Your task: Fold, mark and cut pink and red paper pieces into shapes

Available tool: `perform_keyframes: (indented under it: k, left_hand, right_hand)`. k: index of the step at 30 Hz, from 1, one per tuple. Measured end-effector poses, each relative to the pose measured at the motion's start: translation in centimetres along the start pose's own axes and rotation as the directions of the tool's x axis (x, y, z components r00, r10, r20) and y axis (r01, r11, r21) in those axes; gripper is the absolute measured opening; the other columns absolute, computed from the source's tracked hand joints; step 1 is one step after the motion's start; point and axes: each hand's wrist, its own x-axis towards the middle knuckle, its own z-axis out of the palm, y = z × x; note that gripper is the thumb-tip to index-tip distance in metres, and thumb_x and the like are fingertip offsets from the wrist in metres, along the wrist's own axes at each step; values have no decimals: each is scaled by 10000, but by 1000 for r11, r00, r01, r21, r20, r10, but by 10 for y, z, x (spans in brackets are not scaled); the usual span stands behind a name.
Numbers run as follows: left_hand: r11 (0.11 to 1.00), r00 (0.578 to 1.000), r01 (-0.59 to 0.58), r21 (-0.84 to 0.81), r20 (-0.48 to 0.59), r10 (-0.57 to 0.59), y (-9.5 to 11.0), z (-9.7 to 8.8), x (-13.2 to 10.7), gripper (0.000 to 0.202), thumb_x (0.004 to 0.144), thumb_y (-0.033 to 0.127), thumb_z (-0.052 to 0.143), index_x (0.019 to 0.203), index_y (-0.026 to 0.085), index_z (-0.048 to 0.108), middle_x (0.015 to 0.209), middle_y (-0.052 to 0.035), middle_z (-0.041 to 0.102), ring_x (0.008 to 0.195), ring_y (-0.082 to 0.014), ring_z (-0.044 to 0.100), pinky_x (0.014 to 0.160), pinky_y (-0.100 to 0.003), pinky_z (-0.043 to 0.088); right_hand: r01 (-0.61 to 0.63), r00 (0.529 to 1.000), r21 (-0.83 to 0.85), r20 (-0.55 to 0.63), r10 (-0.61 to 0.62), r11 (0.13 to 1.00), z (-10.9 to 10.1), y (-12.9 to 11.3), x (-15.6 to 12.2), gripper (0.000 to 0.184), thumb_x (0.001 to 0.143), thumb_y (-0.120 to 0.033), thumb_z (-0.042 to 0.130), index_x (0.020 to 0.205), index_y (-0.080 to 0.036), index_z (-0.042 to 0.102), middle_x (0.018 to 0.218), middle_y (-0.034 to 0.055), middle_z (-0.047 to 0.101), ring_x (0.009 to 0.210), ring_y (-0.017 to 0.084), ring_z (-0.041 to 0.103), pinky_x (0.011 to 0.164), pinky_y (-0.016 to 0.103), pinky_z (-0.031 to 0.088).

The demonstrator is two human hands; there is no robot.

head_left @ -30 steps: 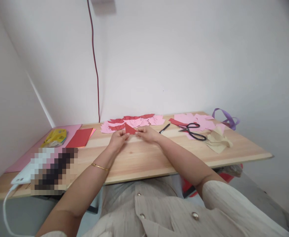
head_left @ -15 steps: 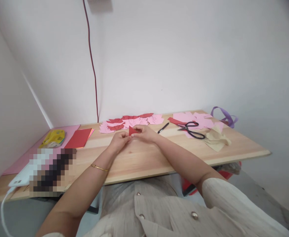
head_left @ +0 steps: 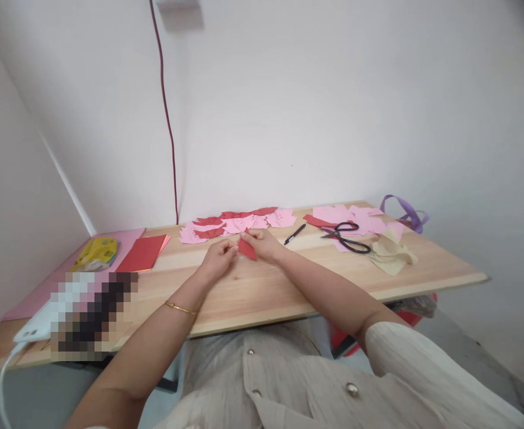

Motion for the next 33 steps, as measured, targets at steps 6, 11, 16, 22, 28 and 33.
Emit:
perform_keyframes:
  k: [6, 11, 16, 22, 28, 33]
  left_hand:
    - [997, 997, 80, 6, -5, -80, -6, 0, 1, 225, 711, 346, 603, 567, 188, 534, 535, 19, 497, 520, -125, 411, 547, -257, 309]
    - [995, 994, 94, -35, -46, -96, -10, 2, 2, 245, 726, 363, 594, 582, 177, 530, 547, 23, 503, 529, -113, 419, 557, -249, 322]
    - [992, 993, 119, -51, -9, -120, -6, 4, -1, 226, 710, 367, 612, 632, 159, 575, 566, 27, 527, 534, -107, 432, 553, -244, 329]
    - [975, 979, 196, -106, 70, -189, -6, 7, -2, 202, 659, 340, 681, 648, 150, 612, 558, 30, 538, 504, -91, 425, 520, -234, 308]
    - [851, 972, 199, -486, -10, -233, -8, -1, 3, 261, 583, 317, 770, 595, 153, 568, 573, 20, 546, 555, -101, 500, 588, -248, 403]
    - [824, 964, 209, -527, -28, -263, -7, -4, 4, 287, 531, 306, 823, 632, 149, 605, 671, -1, 616, 628, -110, 548, 634, -251, 435]
  right_hand:
    - [46, 973, 169, -230, -6, 985, -17, 6, 14, 353, 726, -487, 635, 636, -165, 524, 625, -27, 480, 590, 90, 421, 589, 228, 363]
    - [-51, 988, 230, -132, 83, 972, -21, 1, 12, 383, 722, -536, 624, 819, -166, 610, 751, 4, 576, 634, 96, 483, 620, 236, 390]
    - [51, 999, 100, 0, -51, 994, -6, -4, 2, 344, 734, -487, 640, 667, -164, 543, 610, -45, 473, 569, 82, 406, 556, 222, 322]
    - [92, 992, -18, 93, -90, 996, -15, -9, 3, 319, 760, -474, 613, 768, -156, 634, 726, -9, 576, 679, 115, 494, 643, 241, 370]
    - [60, 996, -150, 72, -50, 987, -24, 1, 10, 314, 759, -466, 608, 724, -155, 623, 653, -7, 569, 632, 120, 502, 619, 247, 370]
    - [141, 988, -186, 84, -128, 972, -25, 4, 11, 241, 751, -393, 619, 724, -155, 628, 664, -7, 569, 621, 113, 483, 595, 239, 351]
